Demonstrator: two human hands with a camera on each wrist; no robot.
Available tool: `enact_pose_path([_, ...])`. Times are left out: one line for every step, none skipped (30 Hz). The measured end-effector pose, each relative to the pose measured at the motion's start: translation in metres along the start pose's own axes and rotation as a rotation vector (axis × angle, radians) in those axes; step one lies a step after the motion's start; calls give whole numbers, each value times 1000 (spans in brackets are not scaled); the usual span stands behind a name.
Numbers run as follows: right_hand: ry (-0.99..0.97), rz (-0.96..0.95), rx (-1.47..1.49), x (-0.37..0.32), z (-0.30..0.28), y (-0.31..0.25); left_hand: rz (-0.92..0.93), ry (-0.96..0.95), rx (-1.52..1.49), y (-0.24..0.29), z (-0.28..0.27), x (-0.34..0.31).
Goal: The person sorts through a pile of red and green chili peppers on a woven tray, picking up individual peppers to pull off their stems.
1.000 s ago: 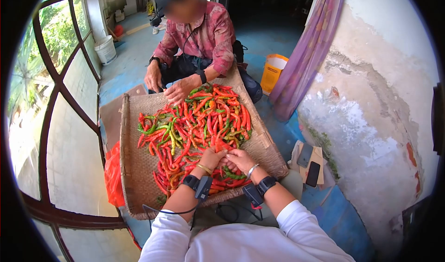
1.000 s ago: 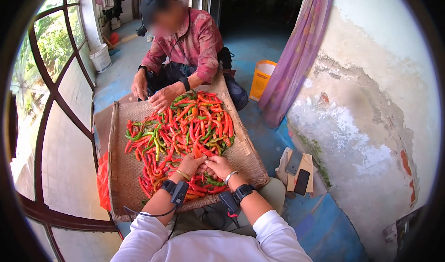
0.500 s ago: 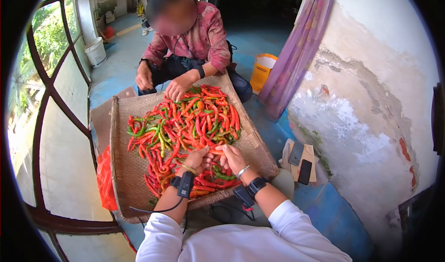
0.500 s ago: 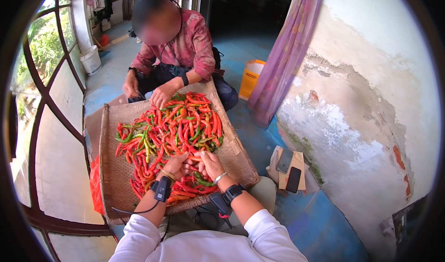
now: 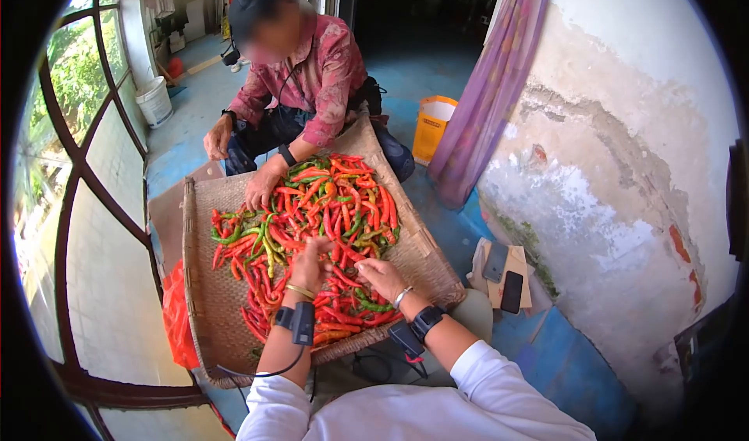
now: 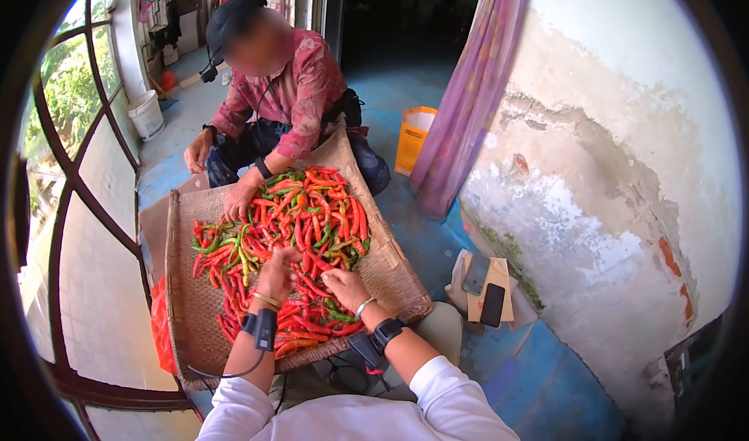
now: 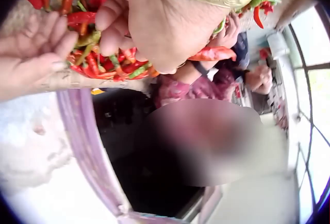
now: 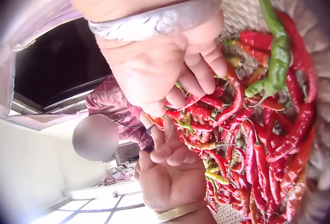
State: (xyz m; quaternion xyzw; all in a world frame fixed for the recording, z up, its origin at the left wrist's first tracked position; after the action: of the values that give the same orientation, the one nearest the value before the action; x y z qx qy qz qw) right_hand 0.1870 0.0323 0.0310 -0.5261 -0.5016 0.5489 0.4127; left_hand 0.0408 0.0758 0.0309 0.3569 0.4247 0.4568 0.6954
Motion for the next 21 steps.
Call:
enact_pose_path([-4, -83, -118, 4, -1, 4, -40, -56, 108, -5, 15, -2])
enact_pose_path([-2, -83, -121, 7, -2, 14, -81, -113, 215, -11, 28, -5])
enact_pose_path([-6, -93, -64, 7, 0, 16, -77, -139, 243, -16, 37, -8])
enact_pose_path([-13, -104, -6, 8, -1, 18, -102, -190, 294, -24, 45, -10])
enact_pose_path([-99, -129, -6, 8, 4, 19, -100, -247, 357, -30, 51, -12])
enact_pose_path([-104, -129, -8, 6, 5, 13, -98, -300, 420, -35, 56, -14])
enact_pose_path([-159, -74, -52, 3, 9, 11, -96, -293, 420, -38, 56, -15])
enact_pose_path([-215, -19, -94, 0, 14, 10, -104, -328, 442, -42, 57, -17])
enact_pose_path([-184, 17, -37, -3, 14, 4, -113, -363, 463, -45, 58, -19])
enact_pose_path([-191, 15, -35, -3, 15, 5, -111, -355, 464, -45, 55, -18])
enact_pose_path([-130, 2, -77, -2, 12, 6, -117, -364, 421, -45, 55, -17])
enact_pose_path([-66, -10, -119, -1, 8, 4, -122, -375, 377, -45, 55, -17])
enact_pose_path([-67, -21, -186, -4, 9, 0, -102, -338, 394, -42, 52, -16])
enact_pose_path([-71, -21, -188, -4, 9, 0, -102, -335, 392, -41, 51, -14])
enact_pose_path([-73, -37, -182, -4, 9, 1, -130, -310, 406, -42, 47, -12])
enact_pose_path([-75, -54, -175, -4, 8, 2, -158, -285, 421, -44, 44, -11])
enact_pose_path([-77, -54, -175, -3, 7, 7, -158, -283, 421, -43, 44, -11])
enact_pose_path([-49, -119, -242, -2, 5, 4, -159, -223, 312, -41, 41, -11])
enact_pose_path([-21, -183, -309, -1, 3, 2, -160, -163, 204, -39, 38, -10])
enact_pose_path([-23, -183, -308, -1, 2, 4, -160, -161, 204, -39, 35, -8])
enact_pose_path([-19, -227, -344, -3, 4, -4, -188, -126, 118, -39, 30, -6])
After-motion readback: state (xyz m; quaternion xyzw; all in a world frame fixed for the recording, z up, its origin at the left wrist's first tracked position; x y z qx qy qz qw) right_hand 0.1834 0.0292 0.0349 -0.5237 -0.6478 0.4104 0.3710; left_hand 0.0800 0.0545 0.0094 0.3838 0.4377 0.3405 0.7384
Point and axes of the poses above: each hand's wrist, its own x-axis towards the middle knuckle, its own z-axis out of the palm, y = z × x, the point moved 7 cm from there along x, towards the middle knuckle, and after that the axes turned 6 degrees about x, right-handed, at the moved point
